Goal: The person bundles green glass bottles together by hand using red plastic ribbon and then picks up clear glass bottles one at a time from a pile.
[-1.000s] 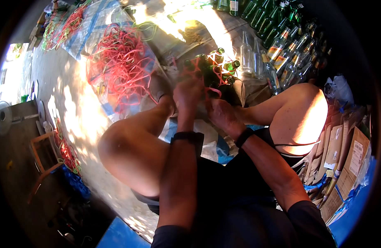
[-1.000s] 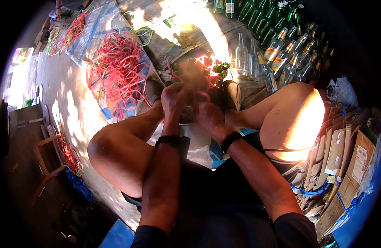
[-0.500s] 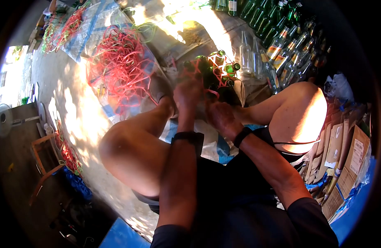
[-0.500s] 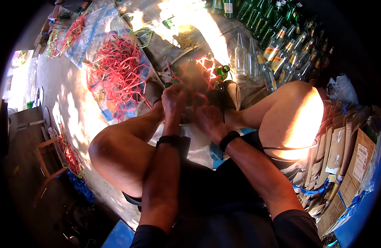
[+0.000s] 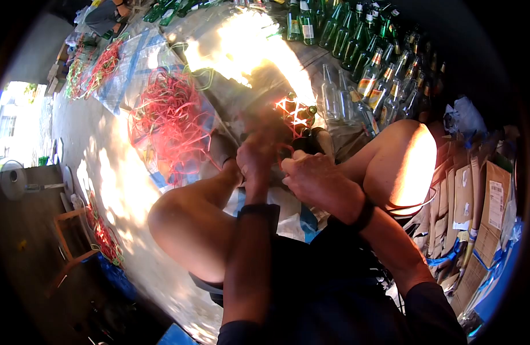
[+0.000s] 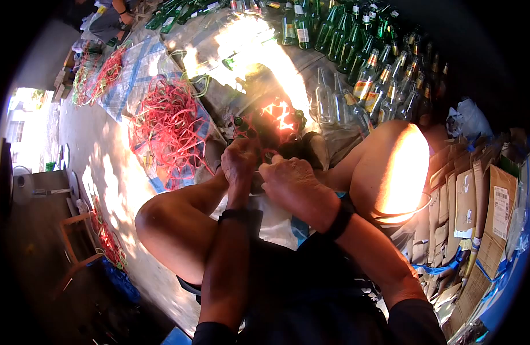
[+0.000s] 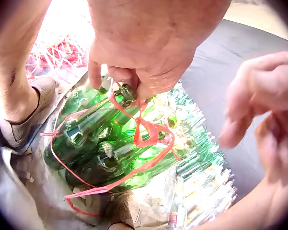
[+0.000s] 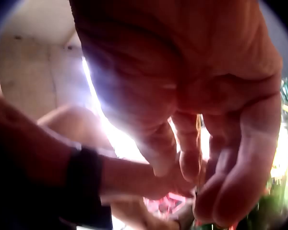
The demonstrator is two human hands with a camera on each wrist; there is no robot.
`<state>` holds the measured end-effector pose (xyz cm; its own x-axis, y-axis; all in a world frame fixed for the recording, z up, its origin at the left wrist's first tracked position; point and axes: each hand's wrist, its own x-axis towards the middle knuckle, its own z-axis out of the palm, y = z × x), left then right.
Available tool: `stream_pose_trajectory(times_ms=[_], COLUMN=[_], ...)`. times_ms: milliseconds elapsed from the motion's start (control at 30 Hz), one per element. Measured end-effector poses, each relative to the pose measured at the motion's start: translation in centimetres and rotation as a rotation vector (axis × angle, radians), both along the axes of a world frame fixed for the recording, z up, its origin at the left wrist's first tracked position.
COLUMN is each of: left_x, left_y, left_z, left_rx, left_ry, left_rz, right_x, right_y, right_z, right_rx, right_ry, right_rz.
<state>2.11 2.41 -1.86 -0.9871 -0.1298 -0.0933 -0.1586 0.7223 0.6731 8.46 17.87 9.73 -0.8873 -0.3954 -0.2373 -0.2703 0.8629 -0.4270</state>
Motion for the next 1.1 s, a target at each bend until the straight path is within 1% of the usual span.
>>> stream_pose_trajectory(times_ms=[33, 67, 100, 133, 167, 200, 233, 267, 300, 333, 400, 433, 500, 533, 567, 633, 667, 767, 800, 833, 900, 933, 967, 1000, 1100], left_x=[0.0, -0.1, -0.3, -0.6, -1.1, -1.5, -1.8, -2.0, -2.2, -2.5, -3.5, -3.8, -4.6, -5.0, -5.7, -7.0, -7.0, -6.7, -6.1, -6.4, -7.3, -7.3, -7.3, -7.5, -7.5], left_y=[0.1, 0.1, 0.0, 0.1, 0.2, 0.3, 0.6, 0.9, 1.0, 0.8, 0.2, 0.0, -0.1, -0.1, 0.0, 0.4, 0.6, 1.4, 1.9, 2.3, 1.7, 1.0, 0.9, 1.0, 1.0], left_z=[0.6, 1.5, 2.4, 3.3, 4.1, 5.1, 6.5, 8.1, 9.2, 9.7, 10.8, 11.8, 13.8, 14.5, 14.7, 14.9, 15.1, 15.5, 16.0, 14.7, 9.5, 7.5, 6.4, 5.6, 3.8], left_rx=[-0.004, 0.024, 0.051, 0.045, 0.026, 0.007, 0.002, 0.01, 0.017, 0.01, -0.001, -0.01, 0.195, 0.385, 0.377, -0.146, -0.154, -0.034, 0.03, 0.029, -0.186, -0.229, -0.29, -0.355, -0.454], left_ry=[0.006, 0.1, 0.194, 0.197, 0.244, 0.29, 0.291, 0.282, 0.273, 0.271, 0.228, 0.224, 0.08, 0.072, 0.068, 0.148, 0.146, 0.189, -0.047, -0.05, 0.088, 0.392, 0.381, 0.374, 0.36], left_rz=[-0.01, -0.05, -0.089, -0.097, -0.141, -0.185, -0.192, -0.237, -0.282, -0.287, -0.485, -0.489, -0.606, -0.73, -0.734, -0.914, -0.917, -1.123, -1.043, -1.048, -1.076, -1.145, -1.158, -1.187, -1.219], right_x=[-0.2, -0.2, -0.2, -0.2, 0.0, 0.4, 0.6, 1.1, 1.7, 2.2, 3.3, 3.9, 5.1, 5.7, 5.9, 6.4, 6.8, 6.9, 7.0, 7.0, 6.7, 6.5, 6.4, 6.2, 5.6], right_y=[0.9, 1.8, 2.7, 4.1, 5.4, 6.8, 8.3, 9.5, 10.3, 11.3, 13.1, 13.8, 15.4, 15.9, 16.0, 16.0, 16.4, 16.9, 17.1, 17.1, 16.9, 16.9, 16.8, 16.7, 16.6], right_z=[1.5, 3.5, 6.7, 9.1, 10.9, 12.6, 13.6, 15.2, 16.0, 16.2, 16.7, 16.4, 15.6, 15.1, 14.8, 14.2, 13.8, 12.1, 11.8, 11.3, 10.0, 9.5, 8.4, 7.8, 7.5], right_rx=[-0.039, -0.079, -0.103, -0.099, -0.232, -0.271, -0.317, -0.297, -0.255, -0.259, -0.27, -0.278, -0.175, -0.176, -0.184, -0.305, -0.317, -0.371, -0.388, -0.407, -0.473, -0.486, -0.476, -0.479, -0.49], right_ry=[0.057, 0.114, 0.227, 0.224, 0.334, 0.265, 0.252, 0.316, 0.312, 0.322, 0.294, 0.292, 0.426, 0.407, 0.406, 0.46, 0.406, 0.46, 0.439, 0.436, 0.455, 0.475, 0.562, 0.576, 0.583], right_rz=[0.0, 0.002, -0.065, -0.065, -0.095, -0.161, -0.181, -0.183, -0.237, -0.257, -0.303, -0.308, -0.24, -0.237, -0.243, -0.279, -0.321, -0.347, -0.347, -0.337, -0.313, -0.281, -0.271, -0.271, -0.265])
